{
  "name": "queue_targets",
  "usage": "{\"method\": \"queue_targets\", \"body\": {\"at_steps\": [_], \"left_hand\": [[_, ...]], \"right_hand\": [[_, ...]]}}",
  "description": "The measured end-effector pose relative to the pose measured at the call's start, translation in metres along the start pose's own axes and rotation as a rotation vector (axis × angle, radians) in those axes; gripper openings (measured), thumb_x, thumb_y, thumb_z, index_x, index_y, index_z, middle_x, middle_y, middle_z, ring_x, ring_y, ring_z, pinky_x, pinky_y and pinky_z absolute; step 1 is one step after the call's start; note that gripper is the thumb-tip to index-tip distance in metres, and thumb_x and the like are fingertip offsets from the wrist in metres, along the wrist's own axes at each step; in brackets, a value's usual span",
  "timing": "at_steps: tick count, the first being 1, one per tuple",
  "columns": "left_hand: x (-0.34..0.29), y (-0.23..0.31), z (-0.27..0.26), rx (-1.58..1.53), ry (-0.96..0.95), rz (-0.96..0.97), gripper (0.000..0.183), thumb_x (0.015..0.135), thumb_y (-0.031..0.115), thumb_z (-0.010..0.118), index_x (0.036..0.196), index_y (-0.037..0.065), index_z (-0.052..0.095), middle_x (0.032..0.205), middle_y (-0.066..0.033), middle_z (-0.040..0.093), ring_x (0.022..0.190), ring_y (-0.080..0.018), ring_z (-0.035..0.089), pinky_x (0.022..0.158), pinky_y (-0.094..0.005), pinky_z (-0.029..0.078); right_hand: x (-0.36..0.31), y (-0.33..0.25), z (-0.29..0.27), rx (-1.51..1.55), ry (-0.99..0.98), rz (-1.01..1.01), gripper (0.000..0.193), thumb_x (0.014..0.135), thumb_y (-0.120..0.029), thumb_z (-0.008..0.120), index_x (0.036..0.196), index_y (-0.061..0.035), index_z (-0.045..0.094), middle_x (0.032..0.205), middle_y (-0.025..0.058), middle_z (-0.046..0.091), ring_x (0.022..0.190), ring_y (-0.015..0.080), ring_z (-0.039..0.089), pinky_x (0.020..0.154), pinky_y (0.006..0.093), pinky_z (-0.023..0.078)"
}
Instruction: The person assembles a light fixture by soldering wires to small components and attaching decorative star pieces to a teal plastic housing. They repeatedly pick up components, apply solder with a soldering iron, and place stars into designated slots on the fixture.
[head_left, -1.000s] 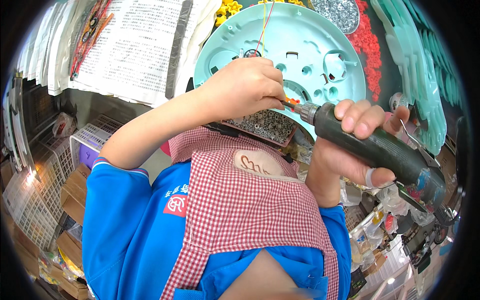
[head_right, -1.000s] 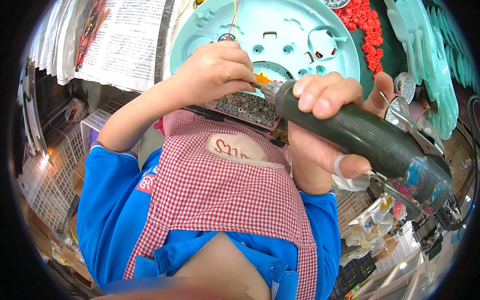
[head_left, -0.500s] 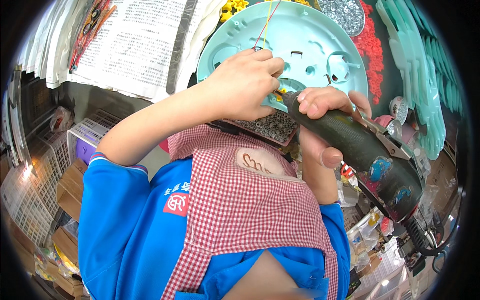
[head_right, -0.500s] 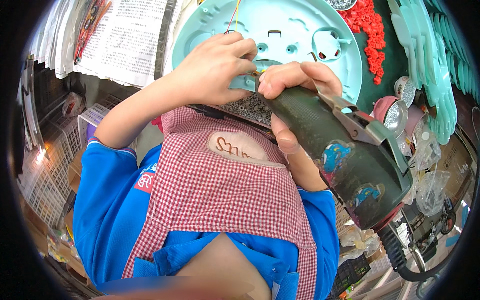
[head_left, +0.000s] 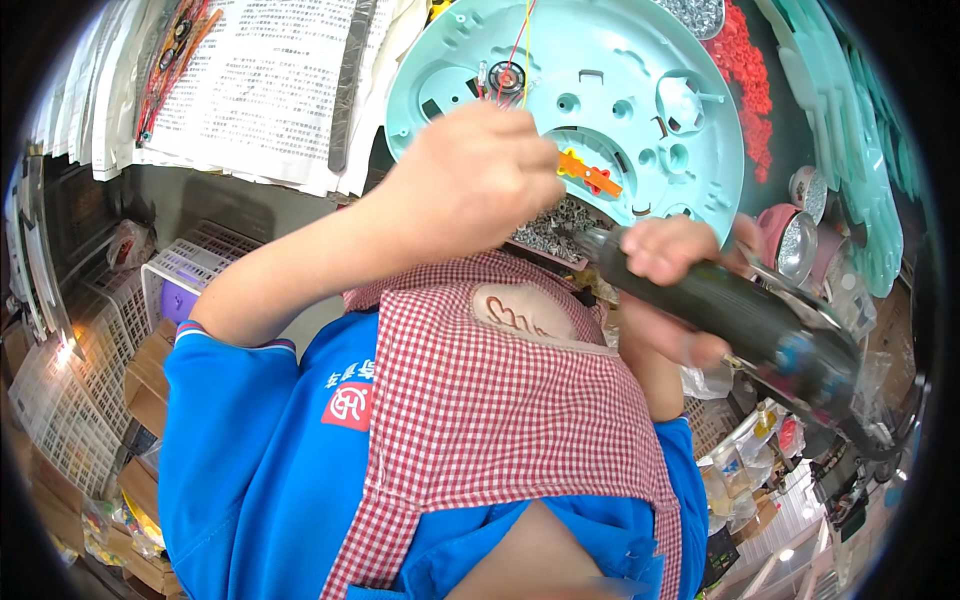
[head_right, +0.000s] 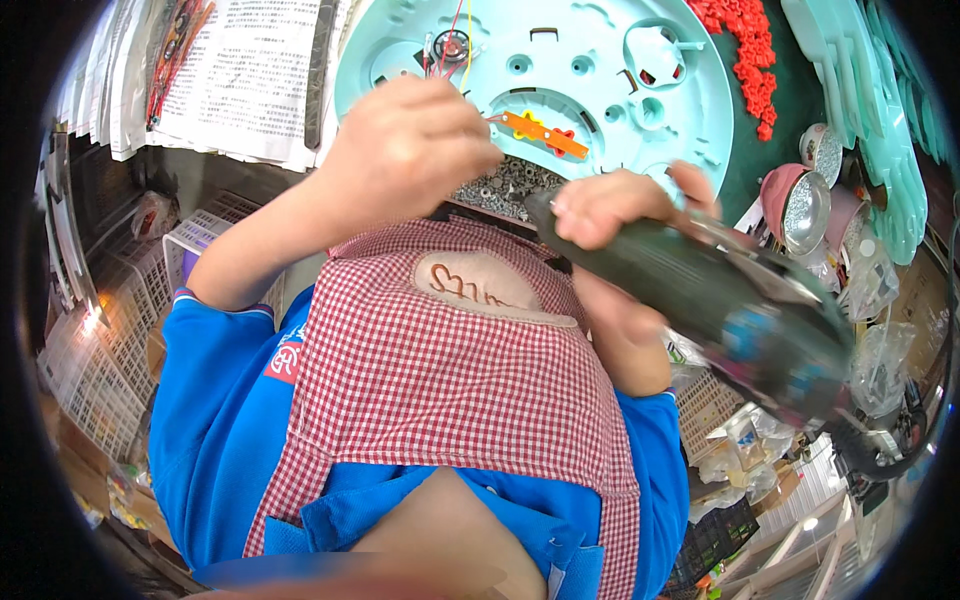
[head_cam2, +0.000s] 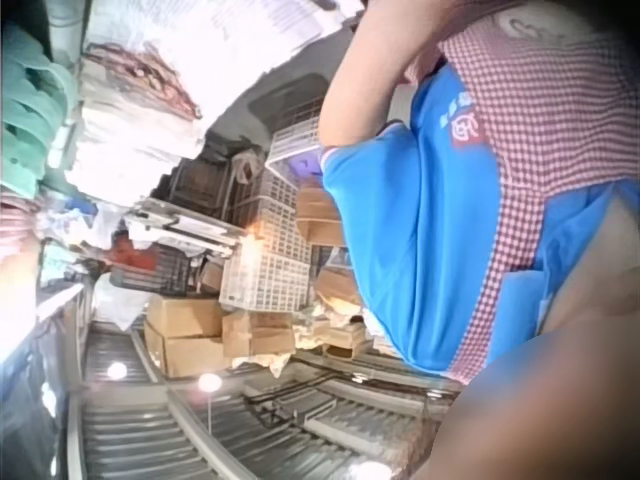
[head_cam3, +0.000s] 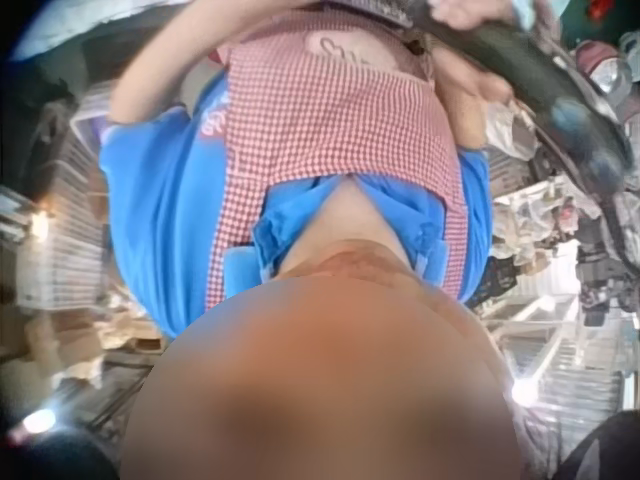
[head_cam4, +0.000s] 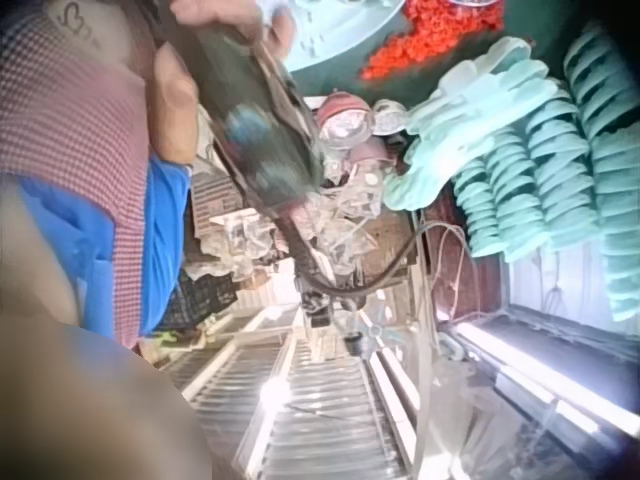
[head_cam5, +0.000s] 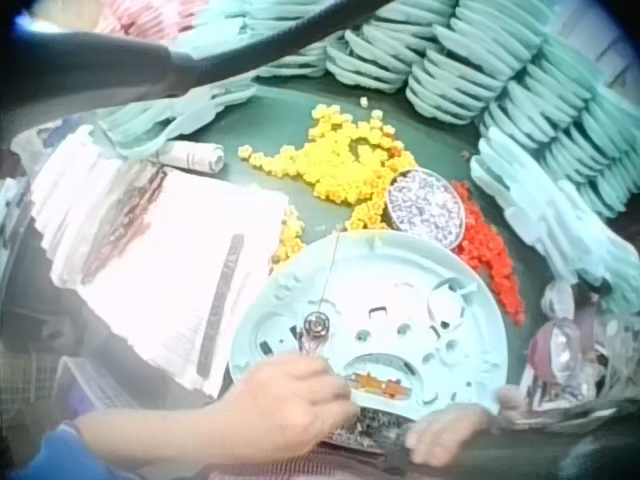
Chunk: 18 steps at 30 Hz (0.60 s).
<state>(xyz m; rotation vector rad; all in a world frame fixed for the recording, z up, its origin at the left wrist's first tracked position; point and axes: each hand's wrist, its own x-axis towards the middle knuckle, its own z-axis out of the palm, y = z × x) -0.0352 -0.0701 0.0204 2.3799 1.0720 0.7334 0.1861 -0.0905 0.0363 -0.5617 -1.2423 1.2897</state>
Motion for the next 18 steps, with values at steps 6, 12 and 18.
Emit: {"method": "queue_targets", "body": {"at_steps": [6,12,18], "left_hand": [[0.001,0.016,0.021,0.116,-0.096,0.127,0.015,0.067,0.021,0.073,0.079,0.013,0.068,0.082,0.0037,0.061,0.086,-0.0146,0.057,0.075,-0.0302,0.044],[0.002,0.019,0.024,0.062,-0.035,0.071,0.012,0.069,0.018,0.072,0.077,0.013,0.065,0.079,0.0039,0.059,0.083,-0.0150,0.057,0.074,-0.0304,0.044],[-0.003,0.016,0.015,-0.039,0.015,0.088,0.015,0.068,0.018,0.071,0.081,0.012,0.067,0.083,0.0036,0.064,0.084,-0.0149,0.059,0.072,-0.0295,0.045]], "right_hand": [[0.009,-0.017,0.001,0.142,0.019,-0.083,0.103,0.078,-0.071,0.064,0.148,-0.0062,0.025,0.084,0.0073,0.057,0.073,0.0204,0.056,0.071,0.0372,0.048],[0.015,-0.024,-0.004,0.090,0.001,-0.103,0.097,0.079,-0.069,0.065,0.146,-0.0061,0.033,0.083,0.0042,0.054,0.073,0.0173,0.052,0.069,0.0351,0.044],[0.014,-0.022,0.002,0.169,0.020,-0.137,0.108,0.077,-0.067,0.069,0.149,-0.0022,0.020,0.085,0.0127,0.060,0.075,0.0252,0.059,0.072,0.0421,0.051]]}}
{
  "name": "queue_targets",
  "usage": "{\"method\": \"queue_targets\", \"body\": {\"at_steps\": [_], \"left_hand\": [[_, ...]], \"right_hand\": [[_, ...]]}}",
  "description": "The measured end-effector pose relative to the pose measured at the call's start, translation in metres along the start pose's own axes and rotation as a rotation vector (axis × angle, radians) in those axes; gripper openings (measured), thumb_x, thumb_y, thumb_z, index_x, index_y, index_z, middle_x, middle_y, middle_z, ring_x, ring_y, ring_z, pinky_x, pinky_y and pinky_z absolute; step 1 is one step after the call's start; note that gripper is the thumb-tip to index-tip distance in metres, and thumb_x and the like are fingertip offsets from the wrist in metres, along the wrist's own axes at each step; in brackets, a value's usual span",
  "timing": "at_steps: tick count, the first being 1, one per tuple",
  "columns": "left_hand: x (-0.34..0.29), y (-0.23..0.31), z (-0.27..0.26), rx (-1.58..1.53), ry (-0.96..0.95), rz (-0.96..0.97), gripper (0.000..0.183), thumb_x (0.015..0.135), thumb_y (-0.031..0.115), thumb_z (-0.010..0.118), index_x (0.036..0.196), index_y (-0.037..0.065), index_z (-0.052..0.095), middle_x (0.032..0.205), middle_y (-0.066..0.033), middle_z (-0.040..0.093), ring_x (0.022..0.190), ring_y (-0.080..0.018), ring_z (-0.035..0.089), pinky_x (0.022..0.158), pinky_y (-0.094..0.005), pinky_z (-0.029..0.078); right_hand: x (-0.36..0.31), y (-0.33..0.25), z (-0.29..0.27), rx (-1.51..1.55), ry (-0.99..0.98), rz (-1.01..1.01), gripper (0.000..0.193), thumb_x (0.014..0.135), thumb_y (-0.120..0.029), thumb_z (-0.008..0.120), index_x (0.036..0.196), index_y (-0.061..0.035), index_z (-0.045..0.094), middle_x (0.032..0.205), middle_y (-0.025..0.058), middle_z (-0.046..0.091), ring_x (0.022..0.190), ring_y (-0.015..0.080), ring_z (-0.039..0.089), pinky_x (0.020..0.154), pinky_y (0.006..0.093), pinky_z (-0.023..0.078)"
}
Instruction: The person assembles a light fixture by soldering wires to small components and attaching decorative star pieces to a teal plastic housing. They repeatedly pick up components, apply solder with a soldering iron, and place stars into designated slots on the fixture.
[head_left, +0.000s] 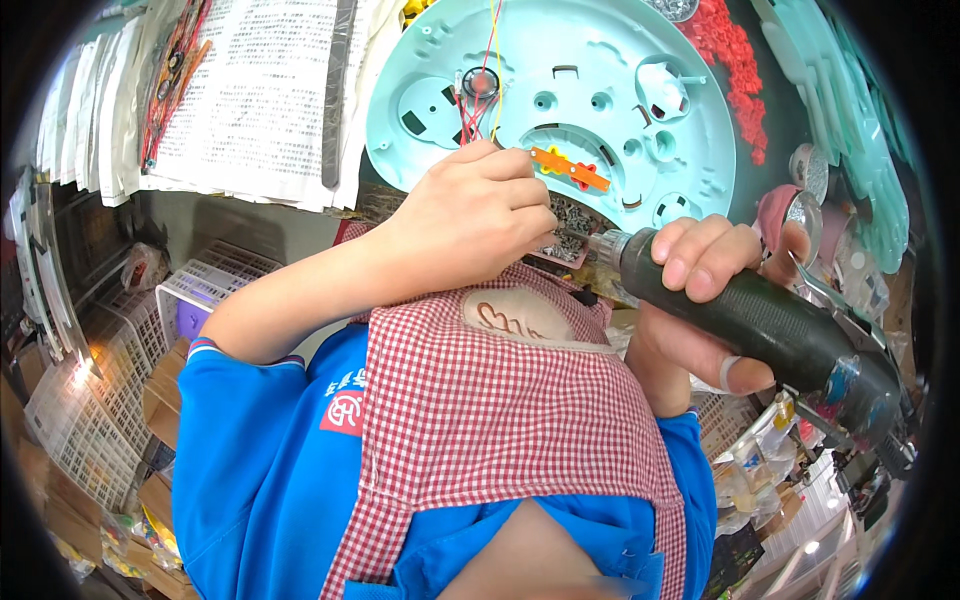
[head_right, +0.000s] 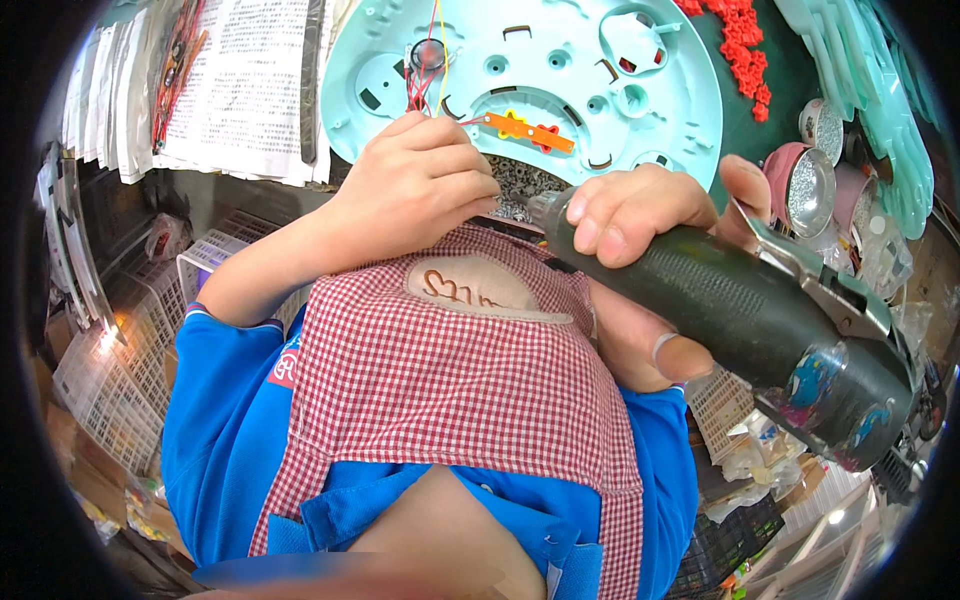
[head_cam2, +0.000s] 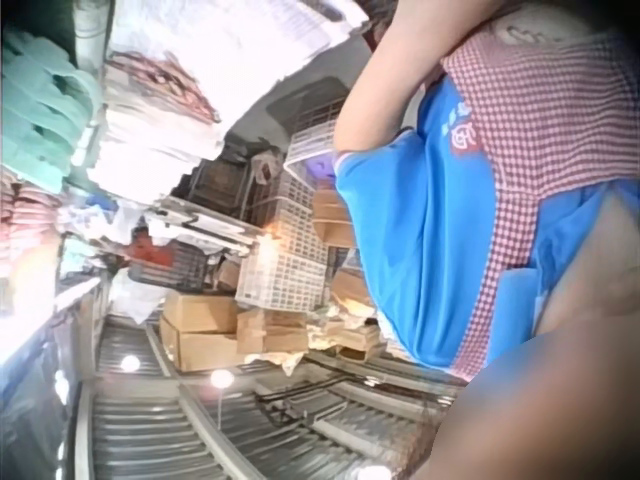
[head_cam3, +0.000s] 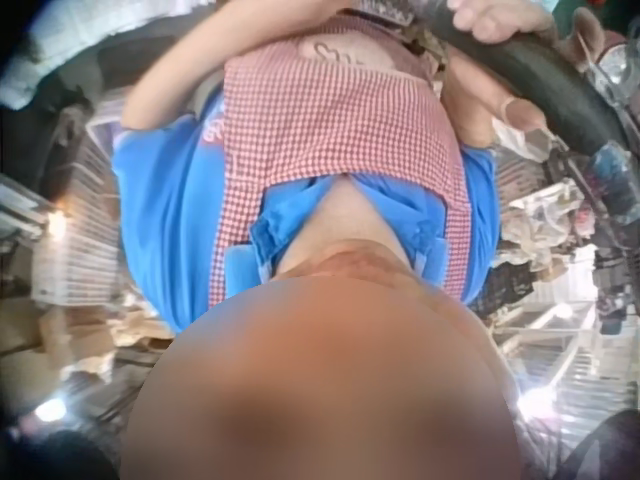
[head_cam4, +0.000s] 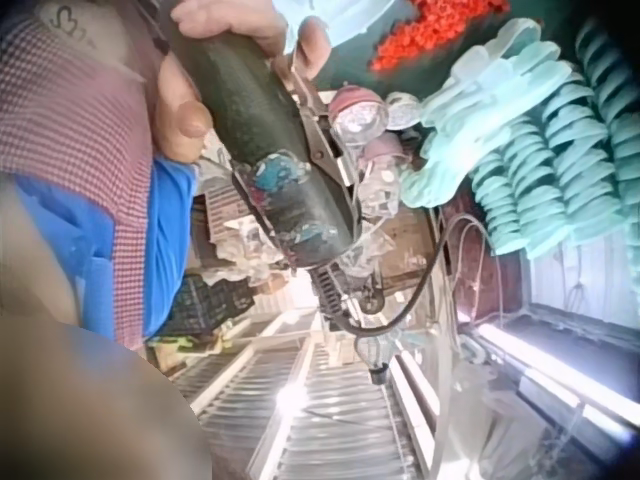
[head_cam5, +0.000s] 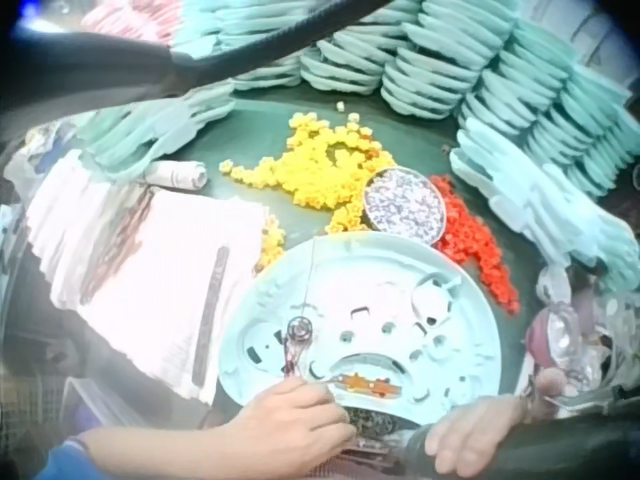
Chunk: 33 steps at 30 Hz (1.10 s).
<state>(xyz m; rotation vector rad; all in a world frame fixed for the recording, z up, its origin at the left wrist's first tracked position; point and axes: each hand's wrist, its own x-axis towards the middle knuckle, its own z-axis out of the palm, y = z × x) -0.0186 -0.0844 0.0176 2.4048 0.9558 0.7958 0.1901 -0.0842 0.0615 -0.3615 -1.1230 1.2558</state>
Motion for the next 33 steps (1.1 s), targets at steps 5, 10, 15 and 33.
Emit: {"method": "queue_targets", "body": {"at_steps": [5,10,15,33], "left_hand": [[0.001,0.000,-0.002,0.149,0.025,0.061,0.017,0.067,0.016,0.067,0.084,0.012,0.068,0.085,0.0029,0.064,0.085,-0.0142,0.060,0.071,-0.0287,0.045],[0.002,0.004,0.000,0.240,0.008,0.067,0.017,0.067,0.017,0.069,0.084,0.011,0.067,0.085,0.0031,0.063,0.085,-0.0140,0.060,0.070,-0.0287,0.045],[0.009,0.001,-0.002,0.110,0.074,-0.017,0.026,0.067,0.020,0.076,0.089,0.010,0.068,0.088,0.0018,0.064,0.087,-0.0163,0.060,0.072,-0.0312,0.046],[0.023,-0.013,-0.002,0.003,0.139,-0.061,0.018,0.069,0.010,0.076,0.086,0.010,0.072,0.085,-0.0015,0.068,0.085,-0.0199,0.062,0.074,-0.0339,0.049]], "right_hand": [[0.006,0.001,0.008,0.061,-0.038,-0.025,0.105,0.079,-0.062,0.071,0.149,-0.0021,0.020,0.087,0.0146,0.061,0.075,0.0268,0.059,0.072,0.0432,0.050],[0.006,0.004,0.010,0.020,-0.048,-0.038,0.106,0.079,-0.065,0.069,0.148,-0.0010,0.021,0.086,0.0146,0.061,0.073,0.0263,0.059,0.071,0.0422,0.050],[0.015,0.005,0.006,0.068,0.029,-0.032,0.105,0.078,-0.068,0.067,0.148,-0.0036,0.022,0.086,0.0114,0.060,0.074,0.0243,0.059,0.073,0.0409,0.050],[0.027,0.006,-0.010,-0.013,-0.051,-0.037,0.097,0.079,-0.069,0.064,0.145,-0.0068,0.033,0.089,0.0062,0.057,0.079,0.0199,0.055,0.076,0.0375,0.046]]}}
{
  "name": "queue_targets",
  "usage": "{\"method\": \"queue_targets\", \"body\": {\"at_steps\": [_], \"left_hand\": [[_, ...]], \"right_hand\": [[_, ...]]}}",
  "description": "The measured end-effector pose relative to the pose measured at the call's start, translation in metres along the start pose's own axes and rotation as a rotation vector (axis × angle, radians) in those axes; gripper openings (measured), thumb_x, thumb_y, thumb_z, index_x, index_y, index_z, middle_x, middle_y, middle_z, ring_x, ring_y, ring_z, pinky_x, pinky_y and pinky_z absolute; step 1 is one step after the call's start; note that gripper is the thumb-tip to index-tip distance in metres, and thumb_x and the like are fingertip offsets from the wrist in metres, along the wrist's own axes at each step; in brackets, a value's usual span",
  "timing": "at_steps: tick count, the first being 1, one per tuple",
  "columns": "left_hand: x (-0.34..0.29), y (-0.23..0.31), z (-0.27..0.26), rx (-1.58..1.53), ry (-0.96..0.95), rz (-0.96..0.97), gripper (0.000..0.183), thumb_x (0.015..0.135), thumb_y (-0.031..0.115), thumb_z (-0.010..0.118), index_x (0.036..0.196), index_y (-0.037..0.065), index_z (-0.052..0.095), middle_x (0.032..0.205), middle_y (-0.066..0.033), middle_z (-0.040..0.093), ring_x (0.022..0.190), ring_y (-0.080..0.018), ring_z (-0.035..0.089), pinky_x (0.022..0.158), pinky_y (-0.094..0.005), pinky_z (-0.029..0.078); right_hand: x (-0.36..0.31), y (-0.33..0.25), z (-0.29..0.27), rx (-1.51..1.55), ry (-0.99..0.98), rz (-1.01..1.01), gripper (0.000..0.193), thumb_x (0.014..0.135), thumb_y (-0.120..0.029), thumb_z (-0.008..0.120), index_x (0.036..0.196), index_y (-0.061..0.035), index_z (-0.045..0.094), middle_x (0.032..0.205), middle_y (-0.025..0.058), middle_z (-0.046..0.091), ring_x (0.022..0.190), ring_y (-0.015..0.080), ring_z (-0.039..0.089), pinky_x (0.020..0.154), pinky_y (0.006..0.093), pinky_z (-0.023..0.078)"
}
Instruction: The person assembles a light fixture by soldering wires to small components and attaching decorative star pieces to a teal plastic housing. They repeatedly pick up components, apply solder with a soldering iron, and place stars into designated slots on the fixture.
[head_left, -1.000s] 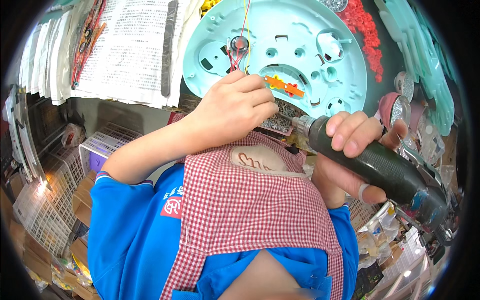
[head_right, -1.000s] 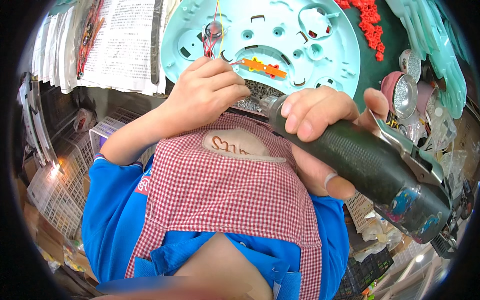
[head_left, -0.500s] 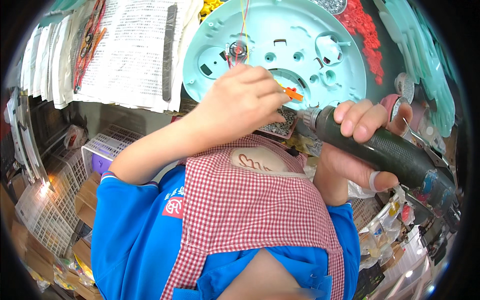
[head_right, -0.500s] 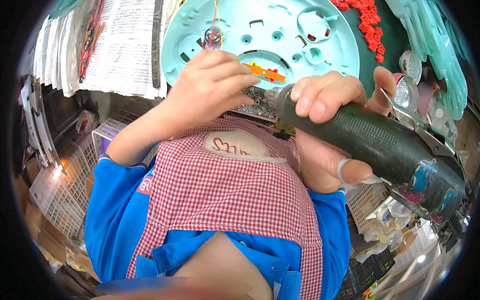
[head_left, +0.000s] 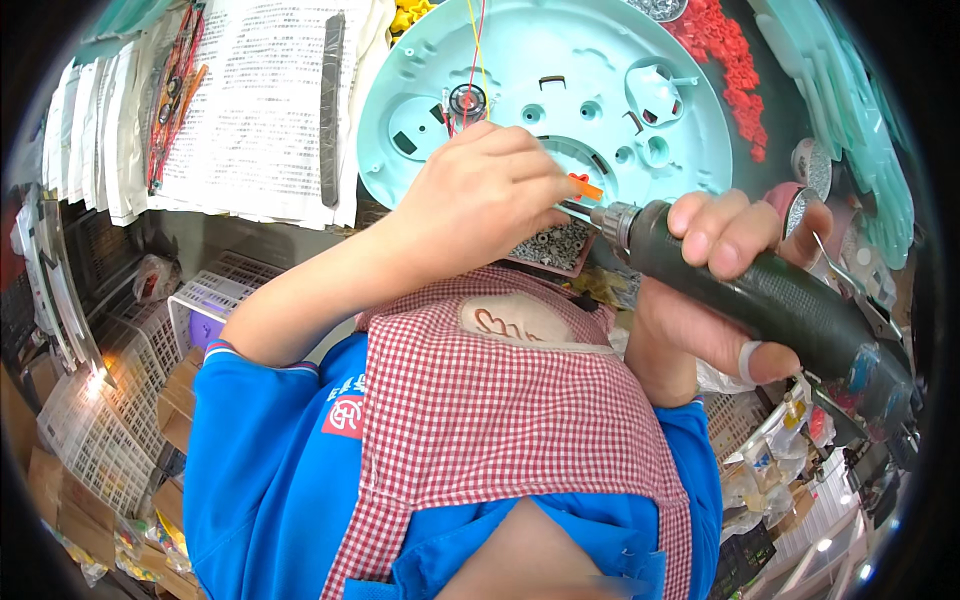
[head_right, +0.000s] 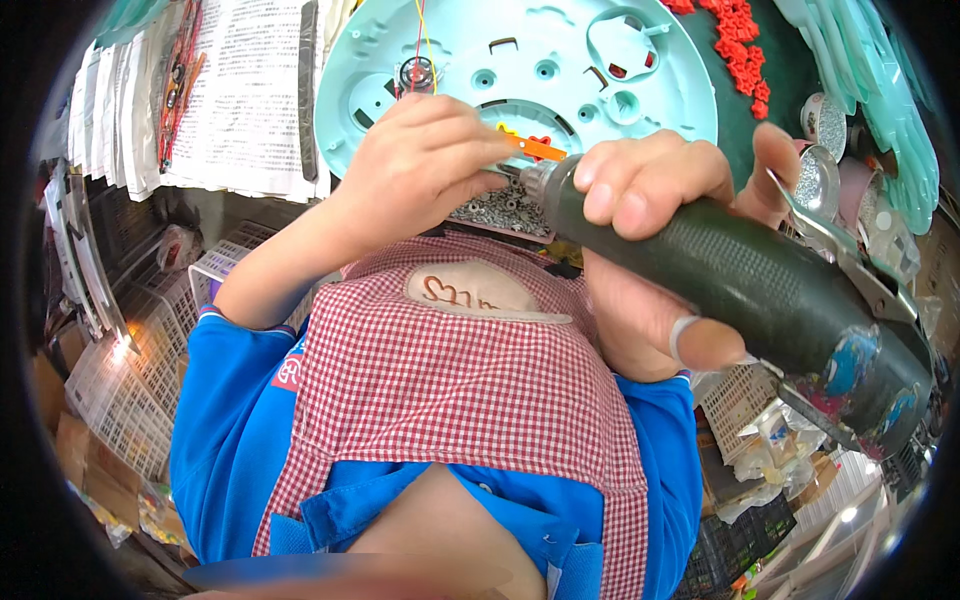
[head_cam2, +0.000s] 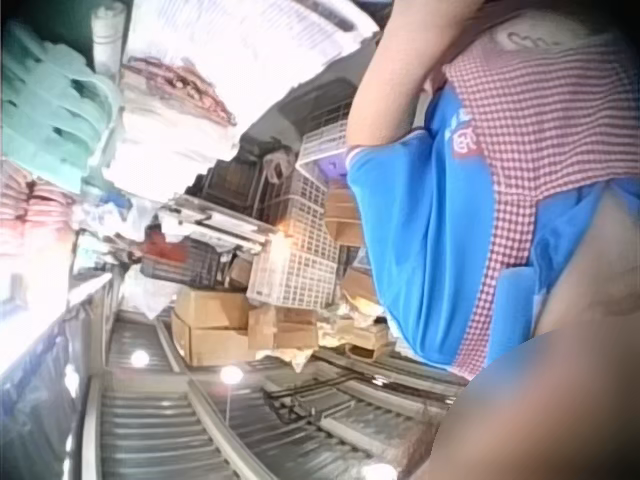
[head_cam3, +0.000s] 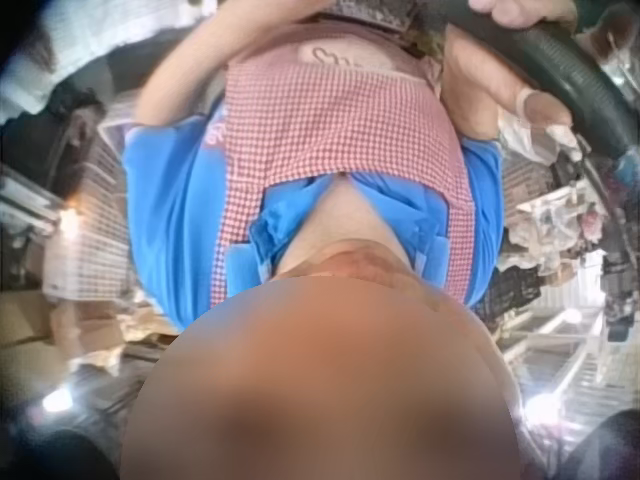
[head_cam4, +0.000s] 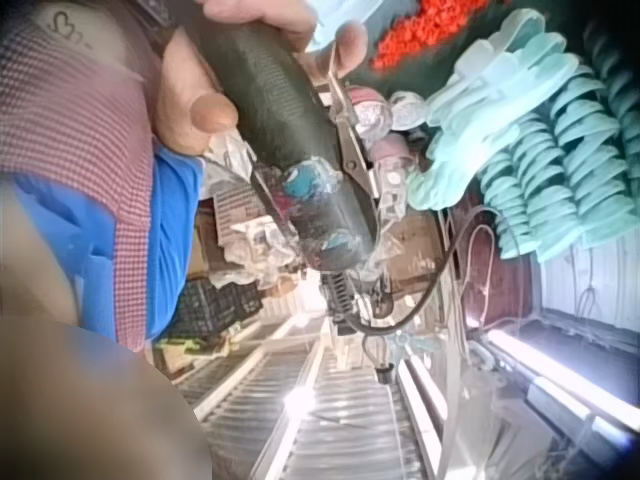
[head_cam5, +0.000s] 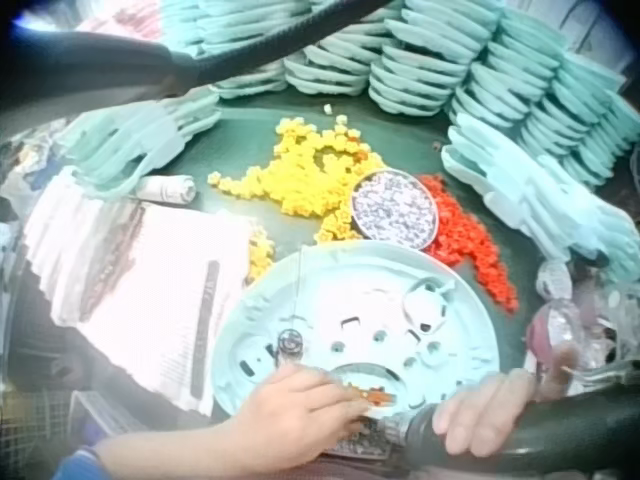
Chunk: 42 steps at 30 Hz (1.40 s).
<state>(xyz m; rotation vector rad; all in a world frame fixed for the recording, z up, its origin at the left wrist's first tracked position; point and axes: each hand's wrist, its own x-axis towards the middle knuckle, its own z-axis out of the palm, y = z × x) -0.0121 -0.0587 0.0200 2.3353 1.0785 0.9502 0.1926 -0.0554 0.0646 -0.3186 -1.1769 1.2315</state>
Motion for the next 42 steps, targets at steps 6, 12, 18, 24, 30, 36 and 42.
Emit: {"method": "queue_targets", "body": {"at_steps": [6,12,18,24,30,36,42], "left_hand": [[-0.005,-0.059,-0.043,0.457,-0.068,-0.079,0.019,0.074,0.013,0.069,0.091,0.017,0.074,0.099,0.0048,0.067,0.099,-0.0186,0.060,0.084,-0.0355,0.046],[-0.007,-0.058,-0.045,0.457,-0.094,0.006,0.020,0.070,0.015,0.074,0.089,0.019,0.074,0.098,0.0080,0.067,0.103,-0.0143,0.057,0.089,-0.0360,0.038],[-0.006,-0.060,-0.041,0.358,-0.113,-0.036,0.014,0.070,0.013,0.073,0.082,0.016,0.068,0.092,0.0059,0.067,0.095,-0.0142,0.060,0.090,-0.0369,0.038],[-0.008,-0.061,-0.038,0.335,-0.127,-0.074,0.016,0.070,0.013,0.073,0.084,0.017,0.069,0.091,0.0062,0.067,0.094,-0.0138,0.061,0.091,-0.0371,0.038],[-0.005,-0.060,-0.047,0.196,-0.082,-0.078,0.019,0.069,0.012,0.075,0.086,0.016,0.067,0.087,0.0055,0.067,0.090,-0.0151,0.061,0.091,-0.0369,0.037],[-0.008,-0.060,-0.048,0.110,-0.025,-0.087,0.019,0.069,0.014,0.078,0.085,0.014,0.069,0.082,0.0030,0.067,0.087,-0.0164,0.061,0.092,-0.0356,0.035],[-0.015,-0.063,-0.045,0.003,0.052,-0.111,0.020,0.068,0.012,0.080,0.086,0.012,0.071,0.084,0.0022,0.068,0.088,-0.0164,0.061,0.092,-0.0334,0.035]], "right_hand": [[-0.001,0.001,-0.022,-0.086,0.087,-0.075,0.106,0.078,-0.071,0.064,0.147,-0.0020,0.023,0.087,0.0118,0.060,0.077,0.0236,0.059,0.076,0.0400,0.050],[-0.003,0.004,-0.029,-0.314,0.128,0.064,0.111,0.071,-0.068,0.074,0.138,0.0087,0.029,0.079,0.0130,0.063,0.072,0.0223,0.064,0.068,0.0333,0.056],[-0.006,0.004,-0.021,-0.284,0.216,0.251,0.107,0.068,-0.057,0.083,0.137,0.0083,0.033,0.081,0.0125,0.064,0.075,0.0210,0.065,0.069,0.0313,0.056],[-0.008,0.008,-0.028,-0.273,0.102,0.300,0.109,0.069,-0.059,0.081,0.138,0.0082,0.032,0.080,0.0112,0.063,0.074,0.0194,0.064,0.069,0.0323,0.056],[0.009,0.020,-0.030,-0.081,-0.005,0.057,0.118,0.068,-0.071,0.074,0.141,0.0090,0.026,0.074,0.0108,0.062,0.068,0.0215,0.063,0.067,0.0344,0.056],[0.000,0.032,-0.013,-0.173,0.084,0.186,0.119,0.064,-0.070,0.078,0.137,0.0090,0.028,0.077,0.0119,0.062,0.070,0.0228,0.063,0.068,0.0343,0.056],[0.001,0.029,-0.007,-0.209,0.104,0.289,0.117,0.065,-0.064,0.082,0.137,0.0106,0.028,0.080,0.0129,0.063,0.074,0.0236,0.064,0.072,0.0339,0.056]]}}
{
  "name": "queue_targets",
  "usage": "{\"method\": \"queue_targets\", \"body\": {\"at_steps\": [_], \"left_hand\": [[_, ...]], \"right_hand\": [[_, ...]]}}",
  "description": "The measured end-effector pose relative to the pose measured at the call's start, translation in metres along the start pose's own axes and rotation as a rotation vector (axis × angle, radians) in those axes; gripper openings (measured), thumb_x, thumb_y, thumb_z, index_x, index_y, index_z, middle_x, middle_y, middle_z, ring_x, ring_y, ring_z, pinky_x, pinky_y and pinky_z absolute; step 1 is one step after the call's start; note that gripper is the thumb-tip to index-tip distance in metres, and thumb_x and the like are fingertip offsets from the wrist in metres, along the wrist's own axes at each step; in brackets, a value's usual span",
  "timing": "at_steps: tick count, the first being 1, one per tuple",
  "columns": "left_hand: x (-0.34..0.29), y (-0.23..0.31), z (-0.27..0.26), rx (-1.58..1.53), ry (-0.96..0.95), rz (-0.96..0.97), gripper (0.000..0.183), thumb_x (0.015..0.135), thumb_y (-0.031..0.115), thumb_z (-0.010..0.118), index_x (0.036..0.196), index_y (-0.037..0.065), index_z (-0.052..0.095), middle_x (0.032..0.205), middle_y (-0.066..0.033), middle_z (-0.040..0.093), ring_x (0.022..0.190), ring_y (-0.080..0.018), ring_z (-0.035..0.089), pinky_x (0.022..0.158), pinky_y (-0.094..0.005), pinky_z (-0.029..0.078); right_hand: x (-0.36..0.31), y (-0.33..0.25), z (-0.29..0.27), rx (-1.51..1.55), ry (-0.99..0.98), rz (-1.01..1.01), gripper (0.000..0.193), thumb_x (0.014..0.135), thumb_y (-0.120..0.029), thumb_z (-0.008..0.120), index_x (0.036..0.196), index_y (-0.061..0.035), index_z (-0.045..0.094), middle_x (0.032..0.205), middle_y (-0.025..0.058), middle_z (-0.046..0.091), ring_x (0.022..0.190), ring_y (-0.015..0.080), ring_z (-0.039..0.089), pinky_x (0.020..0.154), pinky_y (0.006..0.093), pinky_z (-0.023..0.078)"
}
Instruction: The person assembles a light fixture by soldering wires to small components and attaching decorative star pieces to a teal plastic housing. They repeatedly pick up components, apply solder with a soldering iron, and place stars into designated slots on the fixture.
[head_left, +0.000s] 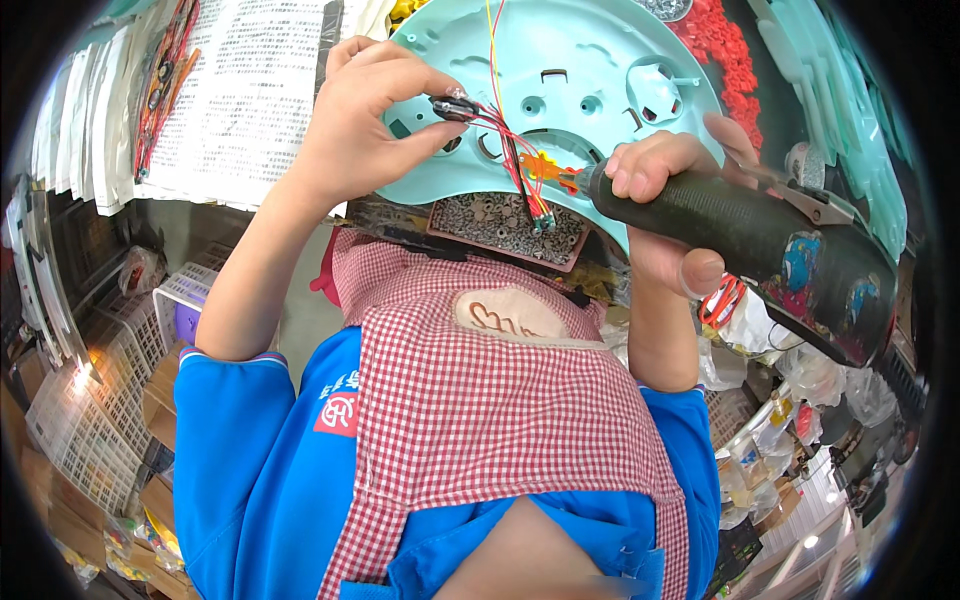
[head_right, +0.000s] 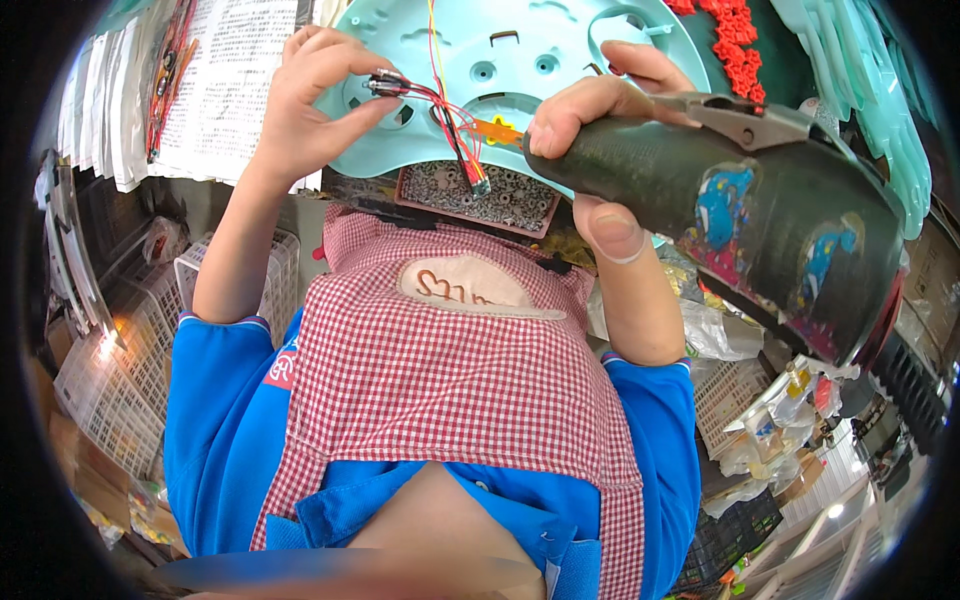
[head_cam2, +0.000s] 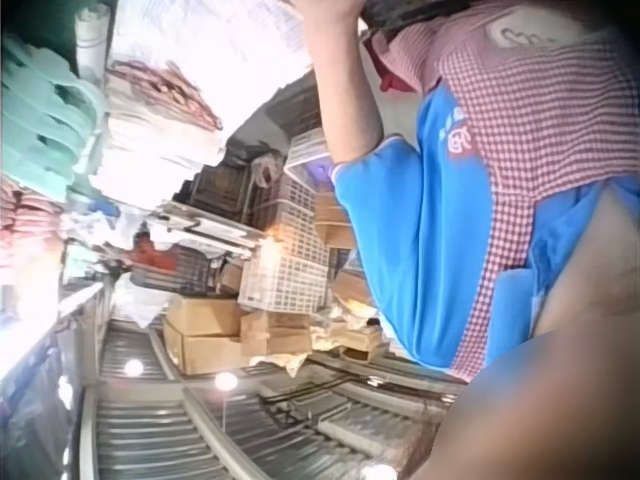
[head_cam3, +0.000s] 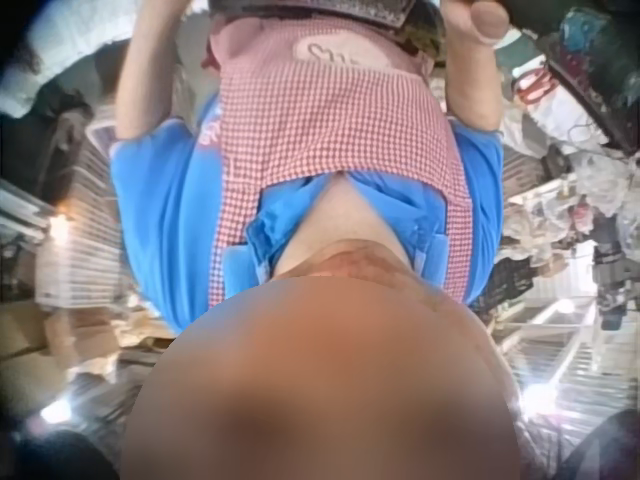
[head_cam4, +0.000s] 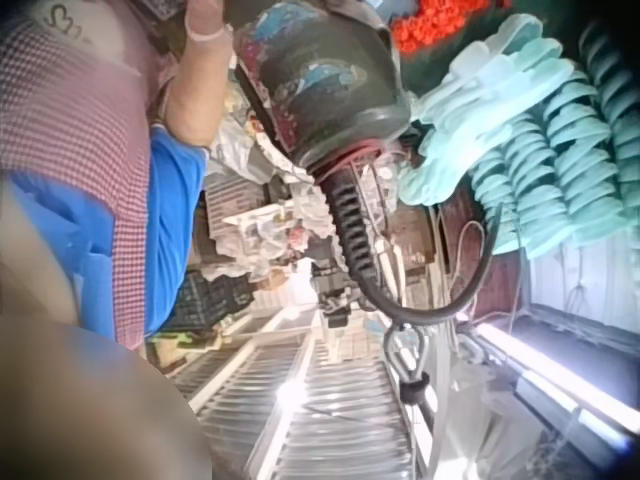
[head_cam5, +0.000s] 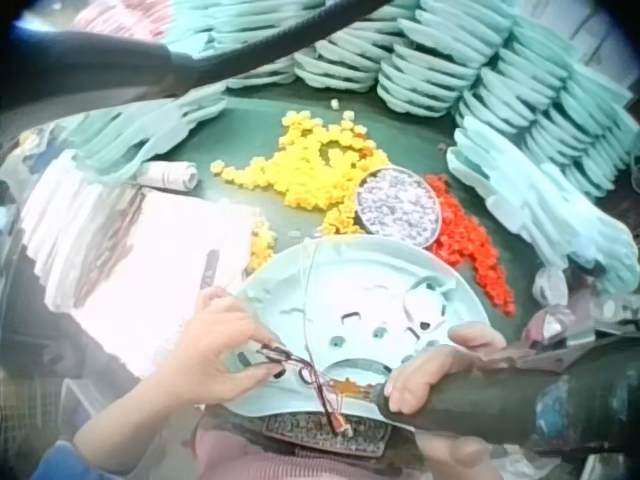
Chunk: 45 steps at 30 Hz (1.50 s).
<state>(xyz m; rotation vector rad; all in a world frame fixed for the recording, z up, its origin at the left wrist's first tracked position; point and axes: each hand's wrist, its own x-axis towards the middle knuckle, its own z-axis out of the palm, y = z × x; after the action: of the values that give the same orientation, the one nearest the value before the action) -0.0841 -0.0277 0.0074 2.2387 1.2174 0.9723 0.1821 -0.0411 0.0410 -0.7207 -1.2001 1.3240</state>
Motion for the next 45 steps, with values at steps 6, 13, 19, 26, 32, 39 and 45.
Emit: {"method": "queue_targets", "body": {"at_steps": [6,13,19,26,32,39,45], "left_hand": [[0.002,0.000,-0.010,-0.241,-0.015,-0.051,0.023,0.067,-0.001,0.079,0.087,0.004,0.069,0.088,-0.0047,0.068,0.089,-0.0193,0.061,0.084,-0.0333,0.044],[0.006,0.004,-0.014,-0.326,-0.012,-0.099,0.021,0.069,0.001,0.079,0.088,0.003,0.071,0.085,-0.0050,0.068,0.085,-0.0170,0.061,0.078,-0.0306,0.046],[0.008,0.005,-0.007,-0.270,-0.029,-0.067,0.020,0.071,0.005,0.079,0.089,0.003,0.072,0.084,-0.0043,0.069,0.080,-0.0173,0.061,0.073,-0.0301,0.047],[0.006,0.007,0.006,-0.215,0.044,-0.022,0.021,0.070,0.006,0.079,0.090,0.003,0.071,0.084,-0.0062,0.069,0.080,-0.0226,0.063,0.072,-0.0319,0.049],[0.020,0.024,-0.013,-0.001,-0.038,-0.054,0.018,0.072,0.007,0.075,0.090,0.005,0.072,0.082,-0.0071,0.069,0.081,-0.0244,0.064,0.074,-0.0350,0.053],[0.091,0.059,0.073,-0.257,-0.424,-0.109,0.030,0.078,0.016,0.073,0.107,0.009,0.069,0.076,-0.0102,0.068,0.070,-0.0262,0.066,0.064,-0.0347,0.050],[0.105,0.056,0.123,-0.189,-0.410,0.056,0.022,0.079,0.016,0.072,0.100,0.010,0.072,0.074,-0.0081,0.067,0.067,-0.0251,0.065,0.064,-0.0369,0.052]], "right_hand": [[0.001,0.003,-0.004,0.083,-0.067,-0.062,0.115,0.065,-0.060,0.084,0.138,0.0098,0.030,0.082,0.0124,0.064,0.077,0.0229,0.064,0.074,0.0327,0.055],[-0.003,0.001,0.000,0.054,-0.060,-0.038,0.114,0.064,-0.059,0.084,0.137,0.0106,0.031,0.081,0.0119,0.063,0.077,0.0225,0.064,0.074,0.0324,0.054],[0.002,0.005,-0.001,0.073,-0.059,-0.091,0.117,0.062,-0.062,0.084,0.135,0.0123,0.030,0.080,0.0124,0.063,0.073,0.0230,0.064,0.070,0.0335,0.055],[0.005,0.008,-0.009,0.051,-0.207,-0.033,0.115,0.067,-0.059,0.083,0.142,0.0066,0.026,0.084,0.0120,0.063,0.076,0.0216,0.063,0.071,0.0333,0.053],[0.008,-0.011,-0.026,0.154,-0.194,-0.254,0.109,0.077,-0.065,0.070,0.148,0.0026,0.023,0.083,0.0098,0.060,0.075,0.0211,0.058,0.071,0.0376,0.049],[-0.003,-0.036,-0.061,0.000,-0.032,-0.354,0.104,0.076,-0.068,0.067,0.146,-0.0010,0.029,0.082,0.0085,0.057,0.073,0.0204,0.054,0.071,0.0400,0.045],[-0.018,-0.045,-0.074,-0.049,0.133,-0.415,0.111,0.072,-0.072,0.070,0.142,0.0043,0.030,0.075,0.0110,0.059,0.066,0.0219,0.060,0.066,0.0383,0.052]]}}
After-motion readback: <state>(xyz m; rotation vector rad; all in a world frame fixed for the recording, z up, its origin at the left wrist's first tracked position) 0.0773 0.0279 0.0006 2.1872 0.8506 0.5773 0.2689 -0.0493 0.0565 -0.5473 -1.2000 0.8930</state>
